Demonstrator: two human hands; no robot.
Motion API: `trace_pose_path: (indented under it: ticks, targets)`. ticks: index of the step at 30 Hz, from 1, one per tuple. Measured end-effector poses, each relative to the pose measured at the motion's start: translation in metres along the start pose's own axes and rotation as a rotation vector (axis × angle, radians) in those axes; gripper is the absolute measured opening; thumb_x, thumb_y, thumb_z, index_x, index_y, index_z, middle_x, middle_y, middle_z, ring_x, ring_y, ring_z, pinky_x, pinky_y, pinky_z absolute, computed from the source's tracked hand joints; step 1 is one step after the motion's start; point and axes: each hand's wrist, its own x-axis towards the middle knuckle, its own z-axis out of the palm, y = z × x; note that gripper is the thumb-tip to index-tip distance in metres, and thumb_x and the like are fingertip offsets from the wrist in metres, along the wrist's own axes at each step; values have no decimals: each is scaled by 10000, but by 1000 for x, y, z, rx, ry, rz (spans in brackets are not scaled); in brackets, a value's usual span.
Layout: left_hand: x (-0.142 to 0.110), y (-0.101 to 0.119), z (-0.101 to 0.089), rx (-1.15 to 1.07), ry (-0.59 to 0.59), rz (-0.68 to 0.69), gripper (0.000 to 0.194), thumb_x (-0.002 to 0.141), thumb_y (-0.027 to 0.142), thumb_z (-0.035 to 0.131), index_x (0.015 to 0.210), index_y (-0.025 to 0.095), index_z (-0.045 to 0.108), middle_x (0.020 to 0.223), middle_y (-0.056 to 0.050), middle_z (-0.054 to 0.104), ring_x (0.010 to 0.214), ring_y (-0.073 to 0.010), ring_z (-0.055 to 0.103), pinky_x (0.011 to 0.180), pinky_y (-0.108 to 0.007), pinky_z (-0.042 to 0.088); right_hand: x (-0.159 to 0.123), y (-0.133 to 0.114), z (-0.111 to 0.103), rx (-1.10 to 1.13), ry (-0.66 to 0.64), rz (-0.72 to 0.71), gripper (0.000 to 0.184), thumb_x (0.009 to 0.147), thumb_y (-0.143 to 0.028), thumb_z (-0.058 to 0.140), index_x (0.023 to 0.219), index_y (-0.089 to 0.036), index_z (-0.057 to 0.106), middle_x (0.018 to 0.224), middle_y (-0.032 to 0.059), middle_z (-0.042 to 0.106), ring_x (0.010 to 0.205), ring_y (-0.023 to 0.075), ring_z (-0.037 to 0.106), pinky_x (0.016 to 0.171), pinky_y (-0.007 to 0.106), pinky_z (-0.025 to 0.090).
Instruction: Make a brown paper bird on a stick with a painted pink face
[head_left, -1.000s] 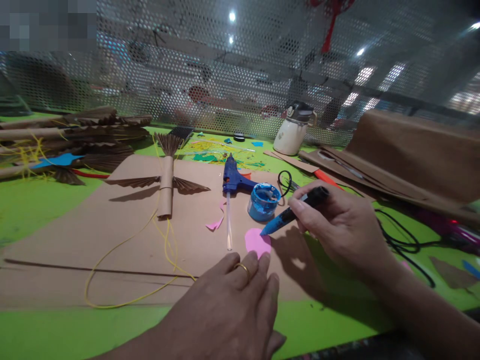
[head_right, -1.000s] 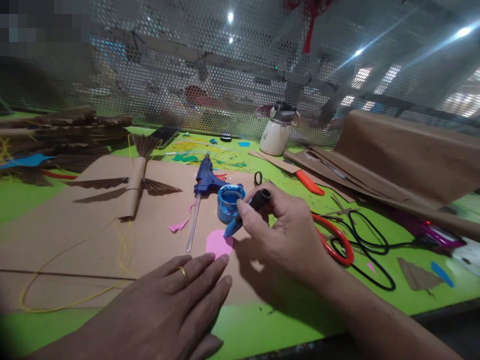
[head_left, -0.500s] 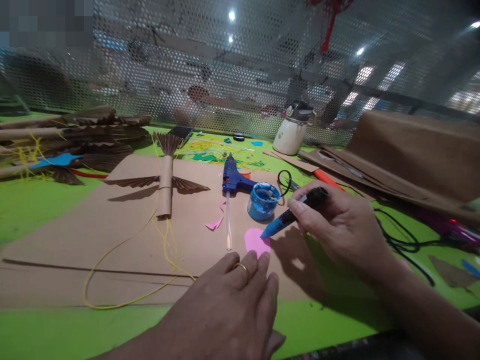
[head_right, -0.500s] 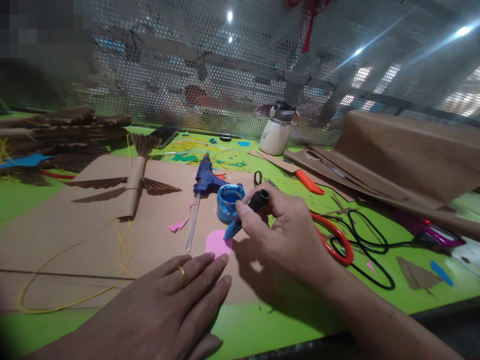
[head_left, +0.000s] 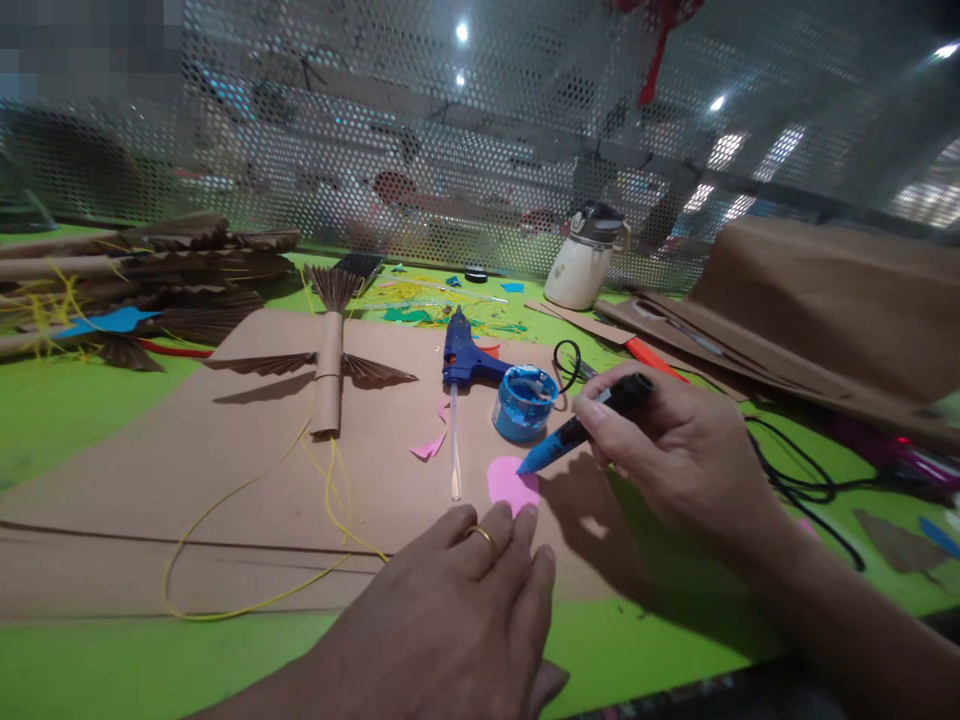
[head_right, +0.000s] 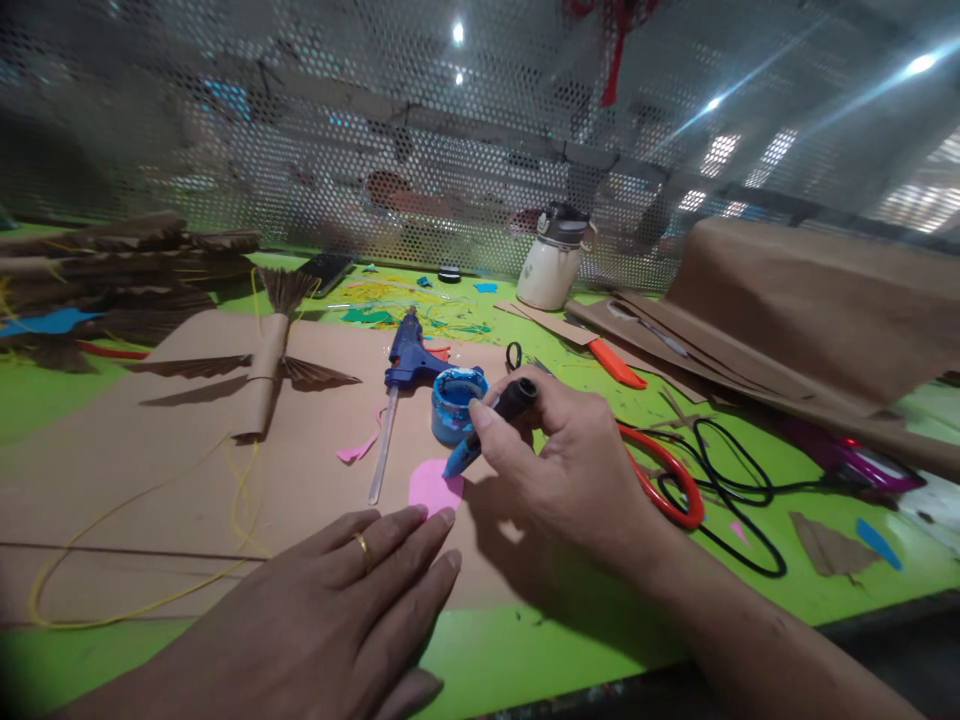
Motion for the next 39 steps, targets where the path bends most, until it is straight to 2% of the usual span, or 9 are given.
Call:
trace_pose_path:
  ticks: [15,21,24,27,33,39]
  targets:
    - [-1,-1,-1,-7,-15,12,414,899,337,414,1200,84,544,1270,-178,534,1137,-307,515,901,-434,424,1,0,-2,19,-8,15,148,827,-249,564,704,-167,573,564,-26,545,477,85,496,454,208,382]
    - [-1,-1,-2,15,-44,24,429,899,347,412,1207,77,539,1275,-180,529,1142,-316,513,900,-434,432,-1,-1,-4,42,184,43,140,817,-285,576,714,-190,586,488,-43,501,400,87,436,404,226,345]
    - [-1,-2,-3,16,-44,36,426,903,339,392,1206,78,540,1276,-178,528,1137,-316,521,891,-433,441,-2,-2,-3,79,230,68,130,811,-284,581,715,-198,589,477,-42,489,399,96,435,396,235,340]
    - [0,-2,-4,17,-38,27,426,904,341,387,1204,82,543,1273,-176,532,1136,-311,523,891,-430,442,-1,-3,-2,70,198,69,138,814,-280,576,707,-193,586,487,-41,493,418,95,446,410,231,351]
    - [2,-2,-6,3,-38,8,428,895,346,411,1211,86,537,1286,-171,522,1152,-304,507,914,-427,423,0,0,1,37,21,-1,64,803,-194,578,745,-168,586,596,-34,563,501,73,515,483,183,422]
    - [1,0,-4,21,-31,3,422,898,342,411,1206,82,538,1285,-175,522,1154,-309,503,917,-435,416,1,-1,0,5,7,-17,38,788,-149,573,753,-158,585,621,-31,589,514,66,532,497,162,435]
